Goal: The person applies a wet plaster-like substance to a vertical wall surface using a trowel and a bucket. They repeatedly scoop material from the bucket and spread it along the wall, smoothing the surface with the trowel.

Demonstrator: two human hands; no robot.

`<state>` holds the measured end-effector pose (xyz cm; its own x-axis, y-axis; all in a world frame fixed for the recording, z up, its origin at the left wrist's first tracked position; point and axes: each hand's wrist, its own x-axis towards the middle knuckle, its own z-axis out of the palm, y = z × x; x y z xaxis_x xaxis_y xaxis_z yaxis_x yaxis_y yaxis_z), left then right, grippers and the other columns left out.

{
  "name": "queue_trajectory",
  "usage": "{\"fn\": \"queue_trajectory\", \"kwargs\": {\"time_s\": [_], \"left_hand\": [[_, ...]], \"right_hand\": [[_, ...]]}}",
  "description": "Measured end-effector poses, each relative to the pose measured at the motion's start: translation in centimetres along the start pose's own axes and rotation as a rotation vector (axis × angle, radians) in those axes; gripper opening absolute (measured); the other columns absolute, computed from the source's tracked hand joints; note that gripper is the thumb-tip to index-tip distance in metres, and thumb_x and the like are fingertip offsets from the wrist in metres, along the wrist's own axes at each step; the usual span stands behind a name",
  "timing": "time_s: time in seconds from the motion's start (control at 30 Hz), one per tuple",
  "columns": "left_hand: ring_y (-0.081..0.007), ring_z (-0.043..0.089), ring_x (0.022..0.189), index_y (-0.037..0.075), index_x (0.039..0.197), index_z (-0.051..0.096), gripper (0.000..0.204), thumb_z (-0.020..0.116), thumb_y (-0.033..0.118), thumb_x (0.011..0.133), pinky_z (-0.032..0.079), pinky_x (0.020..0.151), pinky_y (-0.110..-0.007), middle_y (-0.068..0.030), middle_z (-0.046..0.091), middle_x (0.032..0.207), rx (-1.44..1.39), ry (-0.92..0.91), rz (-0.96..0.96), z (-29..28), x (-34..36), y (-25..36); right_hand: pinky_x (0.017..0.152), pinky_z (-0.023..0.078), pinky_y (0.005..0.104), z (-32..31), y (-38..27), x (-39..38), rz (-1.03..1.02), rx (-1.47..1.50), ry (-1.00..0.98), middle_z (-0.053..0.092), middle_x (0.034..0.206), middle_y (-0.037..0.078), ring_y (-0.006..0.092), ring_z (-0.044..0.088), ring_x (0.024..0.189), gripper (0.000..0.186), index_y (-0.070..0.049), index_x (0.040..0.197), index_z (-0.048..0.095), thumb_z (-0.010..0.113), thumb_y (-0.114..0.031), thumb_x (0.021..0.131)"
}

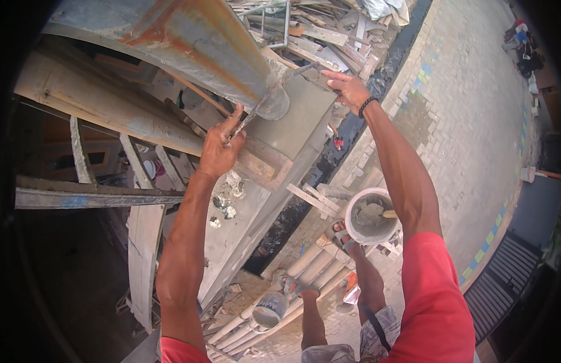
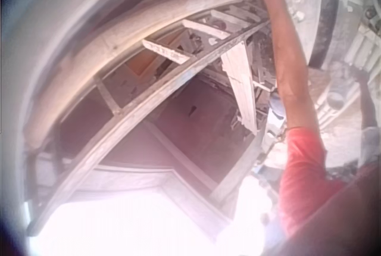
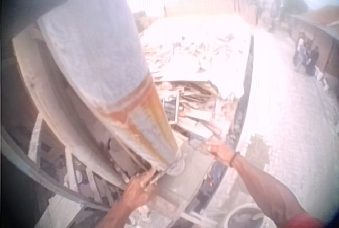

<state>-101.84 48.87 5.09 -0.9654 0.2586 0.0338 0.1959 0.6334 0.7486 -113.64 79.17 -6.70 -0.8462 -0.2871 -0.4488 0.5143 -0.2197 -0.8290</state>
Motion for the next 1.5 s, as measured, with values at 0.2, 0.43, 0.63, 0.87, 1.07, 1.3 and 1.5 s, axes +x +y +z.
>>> {"fn": "queue_trajectory", "kwargs": {"time_s": [0.2,0.43,0.63,0.87,1.07,1.3,1.5], "left_hand": [[-0.0337,0.056,0.099,0.016,0.138,0.035,0.067,0.051,-0.003,0.075,0.036,0.095,-0.034,-0.0215,0.056,0.112,-0.023,-0.026,-0.049,0.0,-0.1,-0.4],[-0.0157,0.043,0.062,0.011,0.138,0.034,0.068,0.054,-0.005,0.075,0.042,0.072,-0.025,-0.0085,0.046,0.067,-0.082,0.096,-0.074,1.4,-0.5,0.6],[-0.0104,0.041,0.064,0.004,0.136,0.036,0.063,0.058,-0.001,0.078,0.040,0.070,-0.022,-0.0023,0.044,0.068,-0.076,0.163,-0.111,2.1,-0.8,1.4],[-0.0093,0.044,0.069,0.001,0.136,0.036,0.060,0.059,0.002,0.081,0.041,0.072,-0.023,-0.0011,0.049,0.073,-0.051,0.145,-0.191,1.9,-1.0,2.6],[-0.0091,0.044,0.070,0.001,0.135,0.038,0.056,0.059,0.008,0.084,0.041,0.071,-0.024,-0.0001,0.049,0.072,-0.077,0.174,-0.167,2.1,-1.1,3.3],[-0.0128,0.045,0.068,0.004,0.131,0.044,0.049,0.059,0.011,0.085,0.042,0.071,-0.027,-0.0060,0.051,0.071,-0.096,0.203,-0.190,2.0,-1.5,3.6],[-0.0096,0.044,0.072,0.001,0.130,0.045,0.047,0.058,0.014,0.087,0.040,0.072,-0.024,0.0000,0.047,0.073,-0.019,0.210,-0.145,2.1,-1.5,3.4]], "right_hand": [[0.084,0.045,0.0310,-0.3,0.2,0.3,-0.002,0.020,-0.034,0.059,0.104,0.004,0.0139,0.055,0.094,0.037,-0.007,0.124,0.052,0.053,-0.009,0.087],[0.083,0.046,0.0317,-0.4,0.6,0.5,-0.035,0.022,-0.044,0.059,0.105,0.003,0.0136,0.055,0.094,0.037,-0.008,0.124,0.052,0.051,-0.010,0.088],[0.090,0.043,0.0338,-0.2,0.5,0.2,-0.030,0.071,-0.076,0.057,0.109,0.005,0.0155,0.053,0.100,0.039,-0.005,0.127,0.047,0.051,-0.007,0.089],[0.087,0.044,0.0333,0.1,0.1,-0.1,-0.013,0.050,-0.068,0.057,0.104,0.003,0.0155,0.054,0.097,0.039,-0.007,0.127,0.048,0.052,-0.008,0.089],[0.085,0.044,0.0333,0.0,0.3,-0.2,-0.025,0.061,-0.077,0.056,0.106,0.002,0.0139,0.052,0.098,0.040,-0.010,0.128,0.049,0.054,-0.010,0.088],[0.085,0.042,0.0318,0.2,0.2,-0.5,-0.026,-0.016,-0.070,0.056,0.106,-0.001,0.0122,0.051,0.096,0.041,-0.014,0.128,0.050,0.056,-0.012,0.088],[0.084,0.041,0.0318,0.2,0.2,-0.5,0.001,0.011,-0.060,0.057,0.103,-0.001,0.0118,0.051,0.095,0.041,-0.014,0.128,0.050,0.057,-0.013,0.088]]}}
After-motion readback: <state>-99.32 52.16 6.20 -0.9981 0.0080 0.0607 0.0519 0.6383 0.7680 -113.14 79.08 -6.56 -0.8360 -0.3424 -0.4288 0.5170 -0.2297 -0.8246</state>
